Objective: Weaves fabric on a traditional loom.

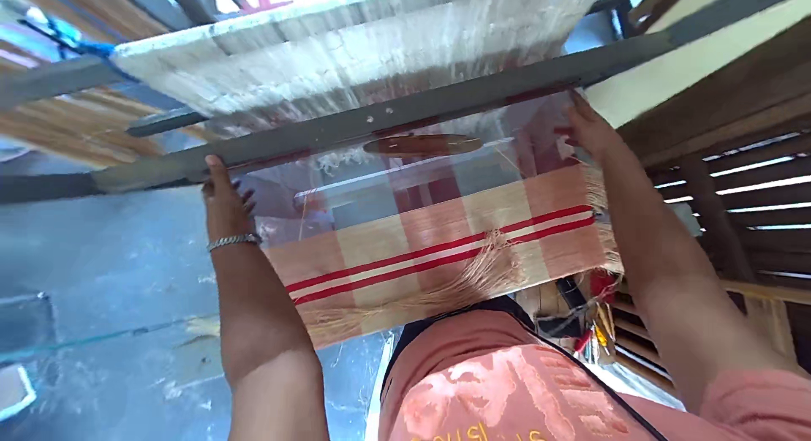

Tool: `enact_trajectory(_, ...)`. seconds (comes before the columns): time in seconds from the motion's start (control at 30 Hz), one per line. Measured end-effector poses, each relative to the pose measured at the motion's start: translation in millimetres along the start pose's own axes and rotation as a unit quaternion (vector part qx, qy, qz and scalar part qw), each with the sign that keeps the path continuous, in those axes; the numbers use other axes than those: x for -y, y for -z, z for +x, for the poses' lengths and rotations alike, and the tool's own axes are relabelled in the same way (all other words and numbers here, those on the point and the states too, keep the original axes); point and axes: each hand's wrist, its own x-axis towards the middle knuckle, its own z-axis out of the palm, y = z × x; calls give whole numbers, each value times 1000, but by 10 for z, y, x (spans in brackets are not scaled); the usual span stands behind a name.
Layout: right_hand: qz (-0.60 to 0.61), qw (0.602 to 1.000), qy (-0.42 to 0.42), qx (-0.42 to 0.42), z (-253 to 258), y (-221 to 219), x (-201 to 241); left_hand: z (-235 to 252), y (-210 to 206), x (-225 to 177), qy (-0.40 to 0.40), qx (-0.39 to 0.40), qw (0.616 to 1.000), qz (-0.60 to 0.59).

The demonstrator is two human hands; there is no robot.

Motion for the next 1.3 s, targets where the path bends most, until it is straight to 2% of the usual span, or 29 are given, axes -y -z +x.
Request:
enact_trajectory(0.07, -72, 997, 1, -6, -115, -9, -62, 122, 50, 60, 3, 30, 999, -16)
enact_trajectory(0.13, -175, 981, 50, -64, -269, -64, -47, 232, 78, 112, 0, 47, 999, -6)
enact_trajectory(0.2, -224, 960, 113, -127, -496, -221, 157, 292, 81, 107, -5, 53, 999, 8)
enact_trajectory(0.23, -229, 955, 133, -134, -595, -341, 275, 287, 74, 95, -3, 57, 998, 8)
enact_trajectory(0.27, -215, 960, 138, -113, -679, -482, 383, 271, 68, 91, 2, 61, 998, 4)
enact_trajectory(0.33, -151, 983, 102, -16, -771, -804, 536, 277, 52, 92, 10, 64, 998, -14)
enact_trajectory(0.43, -74, 994, 47, 60, -760, -1219, 458, 251, 41, 86, 12, 72, 997, -25)
enact_trajectory(0.63, 24, 997, -22, 67, -909, -1533, 549, 184, 35, 49, 17, 89, 996, -25)
enact_trajectory(0.73, 68, 997, -25, 31, -955, -1651, 554, 207, 45, 71, 21, 87, 995, -37)
enact_trajectory(0.83, 8, 1000, 15, 2, -975, -1727, 497, 252, 73, 92, 22, 88, 995, -42)
enact_trajectory(0.93, -5, 1000, -4, 8, -964, -1751, 519, 276, 81, 105, 21, 91, 994, -49)
enact_trajectory(1.03, 63, 996, -57, 38, -934, -1719, 625, 293, 76, 114, 24, 101, 993, -55)
enact_trajectory(1.13, 174, 982, -61, 49, -918, -1719, 634, 292, 78, 110, 19, 107, 993, -52)
enact_trajectory(1.2, 289, 949, -63, 111, -903, -1708, 619, 316, 77, 125, 7, 113, 992, -48)
enact_trajectory(1.27, 382, 874, -66, 293, -760, -1614, 543, 372, 78, 153, -11, 126, 991, -42)
enact_trajectory(1.3, 395, 843, -70, 359, -662, -1554, 498, 402, 78, 182, -19, 135, 990, -35)
